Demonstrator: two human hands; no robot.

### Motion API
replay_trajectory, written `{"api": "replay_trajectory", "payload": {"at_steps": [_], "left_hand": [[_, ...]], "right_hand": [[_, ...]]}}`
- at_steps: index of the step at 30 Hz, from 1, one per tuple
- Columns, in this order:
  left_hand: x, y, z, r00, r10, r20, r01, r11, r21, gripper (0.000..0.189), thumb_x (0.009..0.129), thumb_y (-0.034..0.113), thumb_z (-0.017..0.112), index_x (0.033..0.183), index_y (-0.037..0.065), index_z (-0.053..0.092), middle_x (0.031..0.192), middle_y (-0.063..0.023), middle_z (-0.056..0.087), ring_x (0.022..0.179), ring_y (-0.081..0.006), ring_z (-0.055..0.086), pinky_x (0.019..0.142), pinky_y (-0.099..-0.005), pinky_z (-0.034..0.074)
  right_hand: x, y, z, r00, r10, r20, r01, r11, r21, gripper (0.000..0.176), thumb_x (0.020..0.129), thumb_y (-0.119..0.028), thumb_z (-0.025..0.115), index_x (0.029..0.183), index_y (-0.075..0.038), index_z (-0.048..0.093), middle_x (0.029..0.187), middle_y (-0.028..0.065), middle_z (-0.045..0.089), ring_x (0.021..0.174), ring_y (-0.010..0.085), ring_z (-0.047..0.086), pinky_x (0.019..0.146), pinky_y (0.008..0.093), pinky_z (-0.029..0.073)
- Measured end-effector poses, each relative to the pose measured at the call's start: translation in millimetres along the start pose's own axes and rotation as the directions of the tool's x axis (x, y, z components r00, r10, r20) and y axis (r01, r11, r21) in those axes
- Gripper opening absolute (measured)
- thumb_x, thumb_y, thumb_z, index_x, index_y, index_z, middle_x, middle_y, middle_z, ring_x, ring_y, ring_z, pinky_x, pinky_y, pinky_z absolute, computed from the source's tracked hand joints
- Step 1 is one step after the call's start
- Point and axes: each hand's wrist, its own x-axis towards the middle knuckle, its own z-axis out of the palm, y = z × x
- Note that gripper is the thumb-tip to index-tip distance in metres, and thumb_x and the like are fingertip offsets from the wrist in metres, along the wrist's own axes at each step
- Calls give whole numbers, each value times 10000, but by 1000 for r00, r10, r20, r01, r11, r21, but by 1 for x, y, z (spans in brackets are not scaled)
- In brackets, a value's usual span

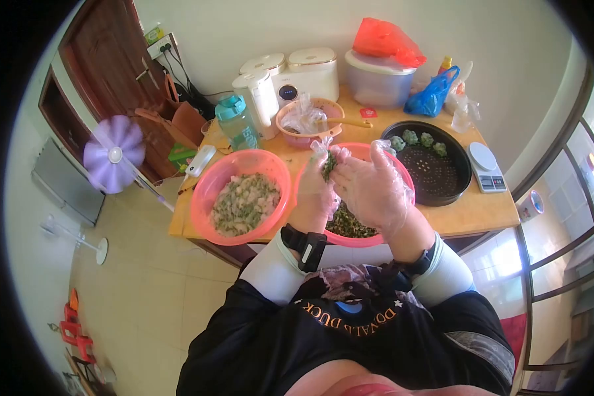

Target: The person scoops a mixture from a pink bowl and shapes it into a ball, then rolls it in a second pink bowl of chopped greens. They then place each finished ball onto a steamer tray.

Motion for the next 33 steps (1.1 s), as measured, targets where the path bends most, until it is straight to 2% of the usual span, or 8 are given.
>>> {"api": "replay_trajectory", "payload": {"at_steps": [7, 10, 11, 13, 21, 24, 28, 33], "left_hand": [[8, -9, 6, 998, 33, -60, -56, 899, -435, 379, 1051, 419, 538, 1114, 49, 593, 1023, -98, 666, 967, -227, 648, 877, -377, 556], [-5, 3, 26, 990, -28, -138, -32, 908, -417, 389, 1052, 434, 526, 1121, 61, 611, 1035, -92, 676, 987, -233, 662, 873, -371, 565], [-8, 3, 24, 990, -27, -136, -33, 907, -419, 389, 1052, 434, 526, 1121, 61, 611, 1035, -92, 676, 987, -233, 662, 873, -371, 565], [-13, 4, 19, 999, -40, -28, 32, 968, -248, 431, 1050, 476, 504, 1136, 73, 628, 1048, -87, 685, 1004, -230, 674, 886, -372, 570], [0, -14, -16, 991, -88, 96, 111, 954, -278, 423, 1060, 476, 452, 1139, 101, 633, 1070, -69, 686, 990, -215, 676, 900, -365, 563], [-4, -12, -11, 999, -22, 27, 28, 972, -232, 416, 1066, 464, 441, 1136, 101, 631, 1069, -70, 687, 985, -216, 676, 903, -362, 561], [-23, -6, 10, 966, 254, 40, -256, 964, 67, 404, 1070, 453, 436, 1139, 102, 623, 1066, -71, 687, 978, -217, 677, 898, -362, 563], [-5, -1, -7, 998, 12, -62, -25, 975, -222, 404, 1078, 439, 408, 1140, 90, 602, 1078, -88, 679, 986, -209, 668, 896, -373, 566]], "right_hand": [[2, -9, 5, 967, -186, -172, 125, 940, -317, 578, 1033, -378, 539, 1443, 24, 477, 1470, 173, 520, 1383, 309, 457, 1190, 425, 302], [9, -4, 12, 905, -423, 50, 129, 160, -979, 352, 975, -113, 580, 1313, -22, 620, 1314, 152, 644, 1144, 276, 652, 992, 350, 500], [13, 0, 10, 905, -423, 51, 129, 157, -979, 352, 975, -113, 580, 1313, -22, 620, 1314, 152, 644, 1144, 276, 652, 992, 350, 500], [21, 5, 7, 820, -359, 446, 232, -504, -832, 388, 934, -101, 596, 1317, -38, 618, 1274, 197, 639, 1145, 351, 634, 958, 407, 520], [34, 25, -4, 772, -363, 521, 283, -537, -795, 396, 888, -89, 615, 1281, -56, 648, 1085, 206, 653, 1019, 401, 628, 875, 471, 535], [27, 23, 13, 812, -423, 402, 287, -311, -906, 324, 878, -80, 624, 1195, -48, 682, 1065, 207, 658, 1017, 405, 628, 888, 465, 531], [34, 31, -5, 671, -373, 641, 377, -573, -728, 256, 867, -71, 638, 1113, -24, 696, 1090, 187, 672, 1035, 409, 624, 917, 475, 525], [29, 16, -7, 695, -408, 592, 381, -490, -784, 260, 865, -121, 653, 1107, -40, 703, 1068, 161, 679, 1030, 363, 648, 890, 463, 548]]}}
